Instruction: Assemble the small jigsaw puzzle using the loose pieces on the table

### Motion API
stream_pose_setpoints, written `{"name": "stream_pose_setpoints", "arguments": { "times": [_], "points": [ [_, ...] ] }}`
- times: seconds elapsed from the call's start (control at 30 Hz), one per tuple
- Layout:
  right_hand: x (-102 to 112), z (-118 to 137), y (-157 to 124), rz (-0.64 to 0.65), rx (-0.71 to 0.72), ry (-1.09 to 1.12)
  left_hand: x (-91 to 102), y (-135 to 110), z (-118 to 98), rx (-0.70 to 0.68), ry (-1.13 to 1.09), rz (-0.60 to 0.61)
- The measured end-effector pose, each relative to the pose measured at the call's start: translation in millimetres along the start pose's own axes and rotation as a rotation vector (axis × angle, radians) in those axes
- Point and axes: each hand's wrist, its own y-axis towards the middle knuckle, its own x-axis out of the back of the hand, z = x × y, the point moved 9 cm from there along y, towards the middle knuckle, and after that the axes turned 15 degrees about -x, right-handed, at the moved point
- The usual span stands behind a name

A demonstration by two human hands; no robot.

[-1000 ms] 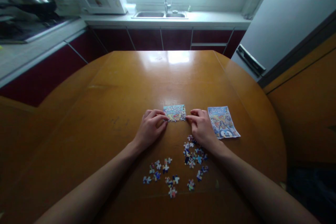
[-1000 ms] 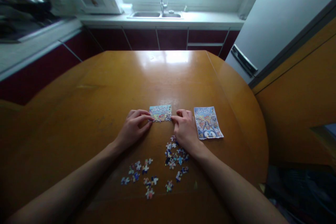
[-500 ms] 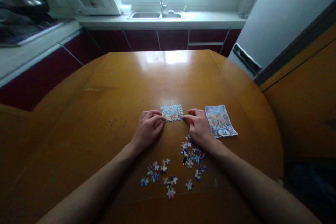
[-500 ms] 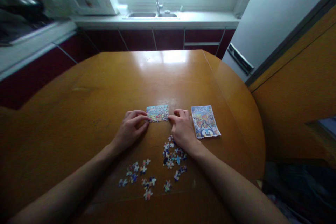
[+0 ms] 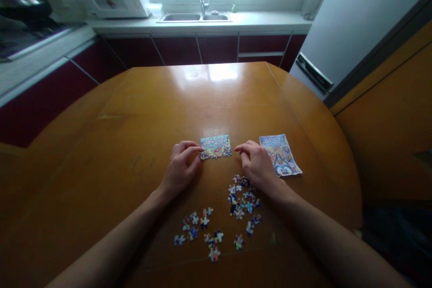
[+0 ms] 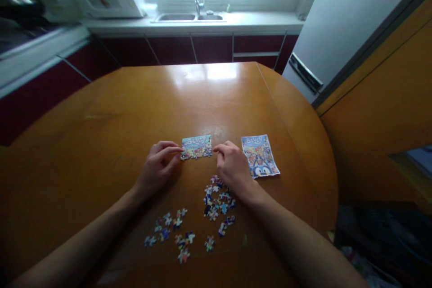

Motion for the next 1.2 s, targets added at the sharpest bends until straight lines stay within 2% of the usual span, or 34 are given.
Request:
{"name": "stream_pose_setpoints", "arguments": {
  "times": [0.17,0.3,1.2],
  "points": [
    [-1,-16,1,0.1,-0.137,-0.379,-0.4,0,-2,-0.003,0.02,0.026],
    [-5,-24,1,0.142,-0.17,-0.515,2.0,-1,-1,0.015,0.046,0.013],
    [-9,-22,0,0.136,-0.157,-0.553,2.3,-1,0,0.042,0.05,0.02]
  ]
}}
